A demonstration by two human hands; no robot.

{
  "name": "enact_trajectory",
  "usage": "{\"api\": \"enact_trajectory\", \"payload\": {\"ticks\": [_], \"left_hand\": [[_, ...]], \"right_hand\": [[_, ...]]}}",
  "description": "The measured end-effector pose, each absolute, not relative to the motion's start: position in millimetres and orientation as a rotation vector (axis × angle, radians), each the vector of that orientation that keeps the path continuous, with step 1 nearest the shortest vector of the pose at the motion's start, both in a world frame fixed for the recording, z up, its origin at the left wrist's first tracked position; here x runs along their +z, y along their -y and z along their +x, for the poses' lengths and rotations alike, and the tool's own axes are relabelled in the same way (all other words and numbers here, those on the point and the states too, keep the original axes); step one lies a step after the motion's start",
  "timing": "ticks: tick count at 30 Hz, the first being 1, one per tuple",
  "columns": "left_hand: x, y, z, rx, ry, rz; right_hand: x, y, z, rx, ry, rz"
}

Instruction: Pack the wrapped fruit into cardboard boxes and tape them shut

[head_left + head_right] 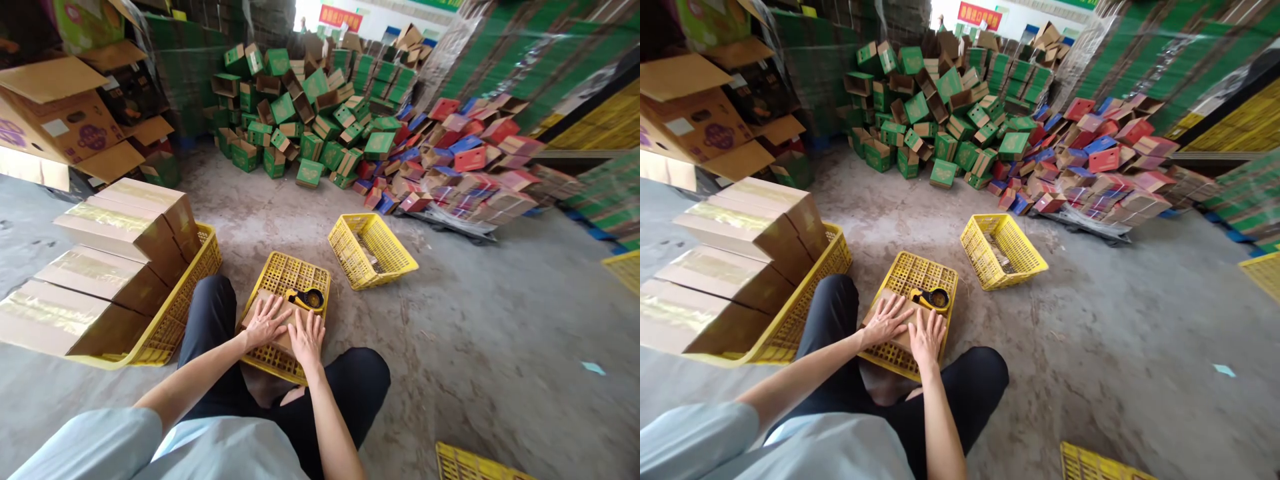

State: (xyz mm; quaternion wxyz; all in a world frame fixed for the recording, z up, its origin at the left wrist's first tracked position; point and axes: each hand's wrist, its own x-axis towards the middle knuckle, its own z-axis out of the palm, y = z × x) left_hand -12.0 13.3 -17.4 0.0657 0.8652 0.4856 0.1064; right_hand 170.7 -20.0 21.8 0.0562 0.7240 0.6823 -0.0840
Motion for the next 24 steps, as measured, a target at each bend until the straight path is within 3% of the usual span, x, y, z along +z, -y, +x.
{"api": "enact_trajectory", "payload": {"ticks": [12,24], "left_hand": [[-45,-4,-67,0.571,-1.536,2.344],[-48,-13,-76,0.770,-1.453,2.013]], "right_hand": [[-9,82,165,-0.118,-2.393,2.129],[-2,16,120,-0.311,-2.620,1.935]]}}
